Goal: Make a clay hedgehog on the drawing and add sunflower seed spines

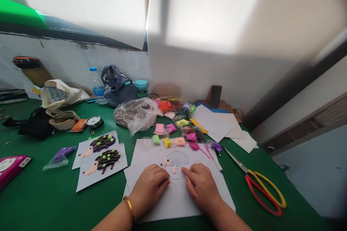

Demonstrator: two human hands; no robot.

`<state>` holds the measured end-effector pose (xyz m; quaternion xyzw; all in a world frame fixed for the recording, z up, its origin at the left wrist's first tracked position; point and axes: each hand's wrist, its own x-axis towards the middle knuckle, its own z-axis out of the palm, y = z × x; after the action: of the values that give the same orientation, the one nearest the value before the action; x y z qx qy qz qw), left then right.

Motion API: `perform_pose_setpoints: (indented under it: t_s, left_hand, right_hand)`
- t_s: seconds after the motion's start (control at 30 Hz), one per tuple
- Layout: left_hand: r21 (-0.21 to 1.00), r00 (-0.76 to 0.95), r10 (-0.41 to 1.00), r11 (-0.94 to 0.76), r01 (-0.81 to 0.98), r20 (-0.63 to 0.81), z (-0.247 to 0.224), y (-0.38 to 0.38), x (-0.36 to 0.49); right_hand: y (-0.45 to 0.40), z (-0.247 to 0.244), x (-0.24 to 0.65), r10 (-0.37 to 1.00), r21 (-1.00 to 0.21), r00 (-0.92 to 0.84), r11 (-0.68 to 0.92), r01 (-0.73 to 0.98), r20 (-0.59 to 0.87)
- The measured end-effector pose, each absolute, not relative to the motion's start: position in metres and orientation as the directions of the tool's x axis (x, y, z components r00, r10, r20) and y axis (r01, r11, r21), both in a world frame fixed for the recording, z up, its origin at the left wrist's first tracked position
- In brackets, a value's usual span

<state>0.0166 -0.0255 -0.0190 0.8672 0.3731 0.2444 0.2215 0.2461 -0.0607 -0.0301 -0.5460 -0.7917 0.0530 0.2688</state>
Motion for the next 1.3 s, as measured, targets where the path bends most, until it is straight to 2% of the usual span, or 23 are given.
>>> perform_pose_setpoints:
  t_s: [0.57,0.97,1.3]
  left_hand:
    - [0.572,0.606,0.758,-0.615,0.543,0.24,-0.018,-0.026,0.017]
    - [0.56,0.603,0.755,-0.625,0.544,0.256,-0.02,-0.025,0.018]
    - [0.562,0.602,0.758,-0.621,0.546,0.253,-0.02,-0.025,0.019]
  right_hand:
    - [-0.062,-0.029,0.243,0.875,-0.349,-0.291,0.431,0.832,0.387]
    - [-0.055,-0.026,0.228,0.894,-0.318,-0.345,0.428,0.846,0.285]
    - [-0.054,-0.029,0.227,0.9,-0.341,-0.334,0.418,0.842,0.279]
